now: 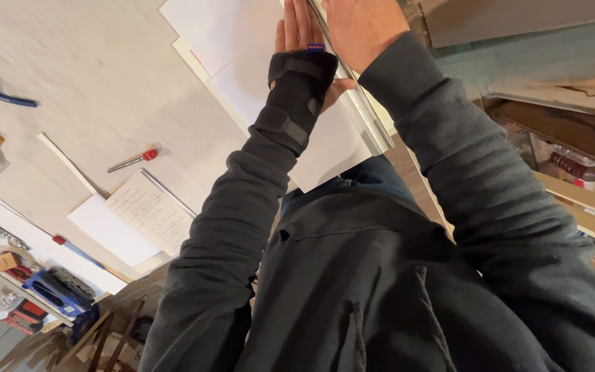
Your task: Measure and trim a piece of white paper or backing board to fit an artwork using a ruler and utility knife.
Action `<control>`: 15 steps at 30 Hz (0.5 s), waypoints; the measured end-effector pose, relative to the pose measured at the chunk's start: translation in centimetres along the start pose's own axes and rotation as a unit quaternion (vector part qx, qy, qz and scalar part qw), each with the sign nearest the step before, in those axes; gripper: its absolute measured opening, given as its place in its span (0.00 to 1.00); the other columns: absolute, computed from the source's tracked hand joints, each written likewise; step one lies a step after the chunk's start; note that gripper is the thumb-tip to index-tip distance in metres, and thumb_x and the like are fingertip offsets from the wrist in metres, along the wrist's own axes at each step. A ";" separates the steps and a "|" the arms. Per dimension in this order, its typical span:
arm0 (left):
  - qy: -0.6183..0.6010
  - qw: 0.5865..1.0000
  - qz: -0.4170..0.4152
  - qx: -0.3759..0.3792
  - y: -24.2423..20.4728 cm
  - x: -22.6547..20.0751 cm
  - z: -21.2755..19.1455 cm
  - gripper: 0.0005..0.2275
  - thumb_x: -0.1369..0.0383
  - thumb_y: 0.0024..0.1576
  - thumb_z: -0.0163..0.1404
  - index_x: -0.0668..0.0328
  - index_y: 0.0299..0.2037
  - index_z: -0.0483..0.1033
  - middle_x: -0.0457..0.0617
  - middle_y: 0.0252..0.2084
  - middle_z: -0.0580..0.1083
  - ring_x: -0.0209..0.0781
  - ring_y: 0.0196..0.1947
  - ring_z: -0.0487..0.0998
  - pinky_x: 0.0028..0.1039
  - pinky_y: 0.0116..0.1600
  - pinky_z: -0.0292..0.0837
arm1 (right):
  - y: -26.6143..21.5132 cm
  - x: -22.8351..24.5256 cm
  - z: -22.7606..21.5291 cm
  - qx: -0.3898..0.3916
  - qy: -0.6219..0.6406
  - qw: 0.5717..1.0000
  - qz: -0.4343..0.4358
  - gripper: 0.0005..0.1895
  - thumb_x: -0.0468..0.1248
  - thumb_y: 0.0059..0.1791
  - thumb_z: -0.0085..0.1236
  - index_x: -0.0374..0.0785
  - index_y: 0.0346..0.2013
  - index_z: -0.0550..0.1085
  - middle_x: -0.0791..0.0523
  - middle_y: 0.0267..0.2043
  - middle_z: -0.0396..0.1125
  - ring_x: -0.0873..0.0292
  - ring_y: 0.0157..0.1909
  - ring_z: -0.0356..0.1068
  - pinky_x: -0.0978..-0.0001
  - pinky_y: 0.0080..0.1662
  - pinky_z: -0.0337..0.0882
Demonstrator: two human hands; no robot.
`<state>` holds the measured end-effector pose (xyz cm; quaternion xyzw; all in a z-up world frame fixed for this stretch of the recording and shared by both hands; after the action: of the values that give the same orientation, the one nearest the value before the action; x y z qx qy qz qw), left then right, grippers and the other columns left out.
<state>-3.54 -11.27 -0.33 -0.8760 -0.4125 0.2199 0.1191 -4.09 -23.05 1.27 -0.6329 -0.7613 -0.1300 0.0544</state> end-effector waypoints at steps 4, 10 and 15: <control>0.007 1.000 0.006 -0.005 -0.2 -0.2 0.1 0.61 0.33 0.47 0.56 0.83 0.73 0.43 0.75 0.77 0.36 0.67 0.78 0.33 0.52 0.79 0.35 | -0.6 0.0 -0.3 0.037 0.035 0.998 0.020 0.05 0.34 0.55 0.55 0.34 0.38 0.75 0.49 0.30 0.70 0.49 0.31 0.72 0.59 0.33 0.71; -0.014 0.999 0.038 -0.035 -0.2 0.2 0.8 0.57 0.33 0.47 0.59 0.74 0.75 0.47 0.76 0.76 0.38 0.71 0.77 0.34 0.57 0.78 0.36 | -1.9 0.9 -4.3 -0.035 0.162 0.985 0.052 0.06 0.33 0.58 0.54 0.36 0.50 0.72 0.46 0.38 0.71 0.42 0.36 0.72 0.53 0.38 0.73; -0.032 0.997 0.048 -0.059 0.0 0.3 1.1 0.59 0.32 0.48 0.60 0.76 0.74 0.47 0.76 0.75 0.40 0.72 0.77 0.36 0.59 0.77 0.37 | -4.1 1.3 -6.1 0.050 0.191 0.975 0.101 0.21 0.32 0.56 0.54 0.42 0.65 0.67 0.44 0.33 0.70 0.37 0.32 0.71 0.46 0.35 0.72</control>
<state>-3.94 -11.02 -1.33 -0.8925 -0.3862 0.2290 0.0432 -8.85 -24.06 6.90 -0.6664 -0.6748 -0.2036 0.2430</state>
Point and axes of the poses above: each hand's wrist, its own y-axis towards the middle knuckle, its own z-axis out of the palm, x = y × z, the point moved 5 cm from there along y, towards the middle knuckle
